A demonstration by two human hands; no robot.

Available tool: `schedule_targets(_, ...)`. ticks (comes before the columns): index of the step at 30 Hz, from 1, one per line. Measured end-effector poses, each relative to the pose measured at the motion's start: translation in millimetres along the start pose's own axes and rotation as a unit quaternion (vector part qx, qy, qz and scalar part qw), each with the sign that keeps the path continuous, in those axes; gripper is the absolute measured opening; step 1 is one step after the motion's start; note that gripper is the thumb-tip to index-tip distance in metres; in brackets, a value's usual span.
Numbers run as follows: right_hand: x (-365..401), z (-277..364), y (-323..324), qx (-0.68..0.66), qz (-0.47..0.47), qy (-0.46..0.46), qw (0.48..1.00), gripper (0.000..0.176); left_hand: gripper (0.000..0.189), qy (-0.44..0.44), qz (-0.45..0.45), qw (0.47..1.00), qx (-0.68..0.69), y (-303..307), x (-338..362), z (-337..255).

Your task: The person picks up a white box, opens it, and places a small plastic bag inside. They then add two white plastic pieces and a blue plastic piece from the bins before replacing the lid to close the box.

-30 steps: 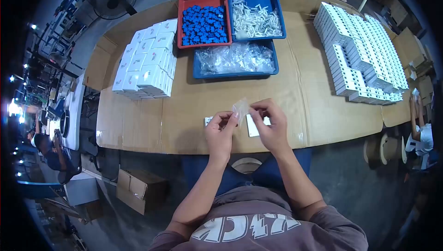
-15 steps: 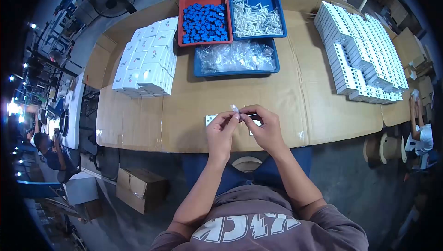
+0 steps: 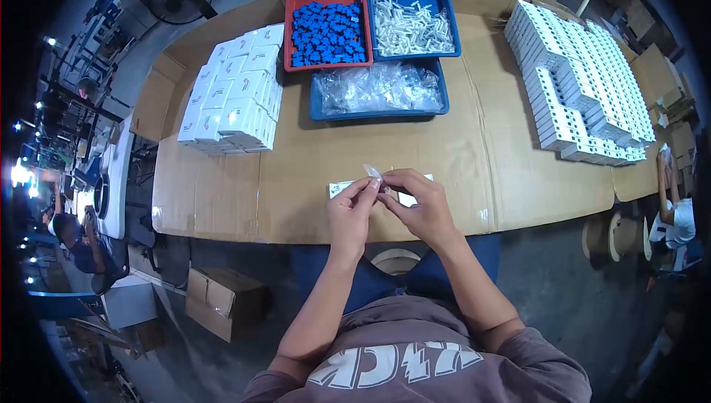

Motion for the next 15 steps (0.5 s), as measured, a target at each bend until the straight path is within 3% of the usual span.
schedule_targets(3, 2, -1, -5, 0.015, -0.005, 0.006, 1.000, 0.022, 0.019, -0.022, 0.006, 0.999, -0.040, 4, -2, 0)
schedule_targets(11, 6, -22, -9, -0.120, 0.036, -0.150, 0.981, 0.016, 0.019, -0.054, 0.023, 0.986, -0.159, 1, -2, -10)
schedule_targets(15, 11, -34, -12, -0.157, 0.040, -0.222, 0.961, 0.014, 0.015, -0.165, 0.042, 0.942, -0.289, -13, 9, -30)
Point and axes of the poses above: each hand's wrist, its own x-axis away from the middle knuckle, its own y-axis out of the back of the hand, z = x × y, the point moved 7 cm from there along -x, towards the middle knuckle, and after that the axes turned 15 degrees about x, right-handed, at the moved point
